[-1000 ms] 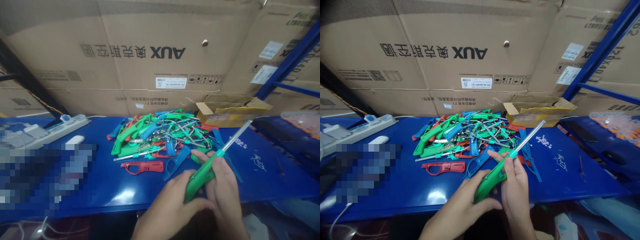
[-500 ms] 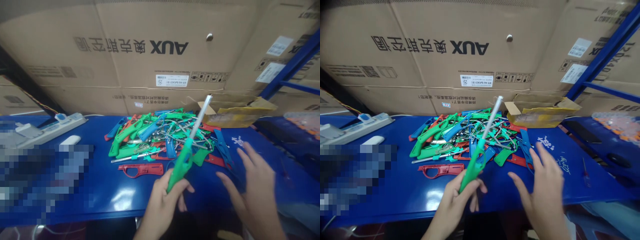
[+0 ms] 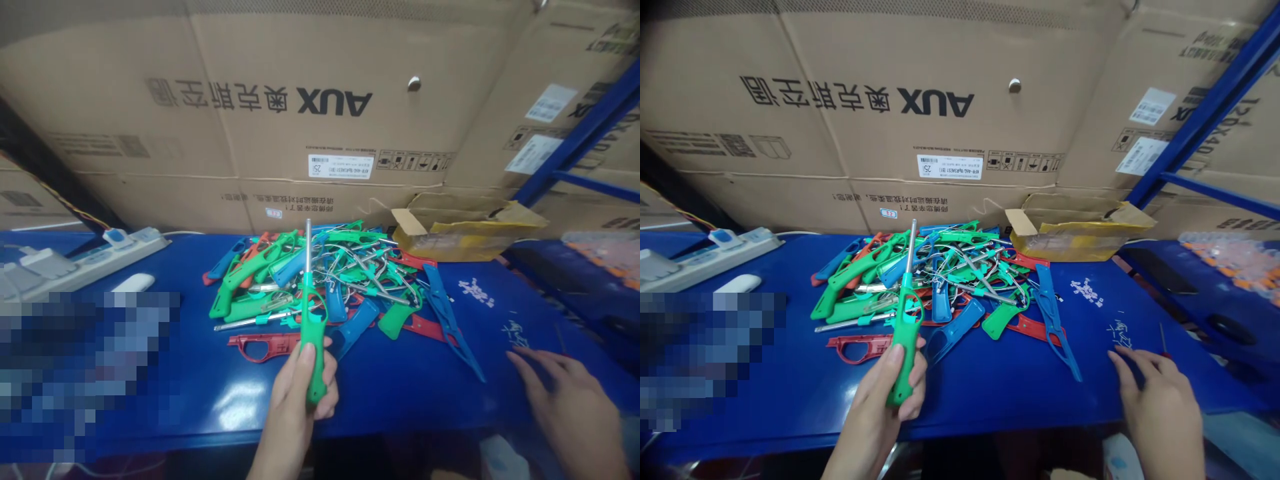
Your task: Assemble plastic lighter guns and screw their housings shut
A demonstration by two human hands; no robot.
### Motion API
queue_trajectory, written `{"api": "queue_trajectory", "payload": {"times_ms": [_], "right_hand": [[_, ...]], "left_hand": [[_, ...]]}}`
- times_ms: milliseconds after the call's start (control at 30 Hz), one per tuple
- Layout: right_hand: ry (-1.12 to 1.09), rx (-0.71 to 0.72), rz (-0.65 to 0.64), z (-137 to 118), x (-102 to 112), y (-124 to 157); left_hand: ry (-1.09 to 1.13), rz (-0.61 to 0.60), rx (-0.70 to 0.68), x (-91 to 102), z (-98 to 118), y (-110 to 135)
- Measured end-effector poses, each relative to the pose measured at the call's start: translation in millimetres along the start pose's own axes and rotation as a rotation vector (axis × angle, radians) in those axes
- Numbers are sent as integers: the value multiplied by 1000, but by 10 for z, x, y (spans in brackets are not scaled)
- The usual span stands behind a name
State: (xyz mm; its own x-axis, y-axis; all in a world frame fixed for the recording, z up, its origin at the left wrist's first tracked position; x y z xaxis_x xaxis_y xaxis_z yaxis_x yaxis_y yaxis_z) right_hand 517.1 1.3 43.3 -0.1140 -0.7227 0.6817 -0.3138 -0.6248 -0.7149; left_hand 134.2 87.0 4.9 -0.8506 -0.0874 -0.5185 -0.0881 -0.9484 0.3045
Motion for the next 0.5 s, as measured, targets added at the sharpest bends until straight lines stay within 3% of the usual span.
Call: {"api": "queue_trajectory", "payload": {"times_ms": [133, 300, 400, 500], "right_hand": [[41, 27, -78, 95, -78, -50], [2, -88, -184, 184, -207, -179], [-34, -86, -197, 8, -177, -242], [-74, -133, -144, -323, -1, -188]], "left_hand": [[-29, 9, -25, 5, 22, 14], [-27, -20, -16, -7, 29, 8], [5, -18, 54, -1, 9, 1], [85, -23, 91, -15, 37, 1]]}}
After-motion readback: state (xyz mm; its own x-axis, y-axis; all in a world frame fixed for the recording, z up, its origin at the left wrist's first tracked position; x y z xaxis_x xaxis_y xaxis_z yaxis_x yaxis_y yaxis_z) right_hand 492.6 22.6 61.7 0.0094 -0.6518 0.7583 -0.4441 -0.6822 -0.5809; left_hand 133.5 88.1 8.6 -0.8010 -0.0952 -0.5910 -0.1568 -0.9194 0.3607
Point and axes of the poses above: each hand's wrist, its own y-axis away from the middle knuckle, its own x-axis out of the back of the hand, z = x × y, the point moved 10 cm from there along -y, towards the middle knuckle, and after that the axes turned 6 degrees about z, right-handed, at the moved point
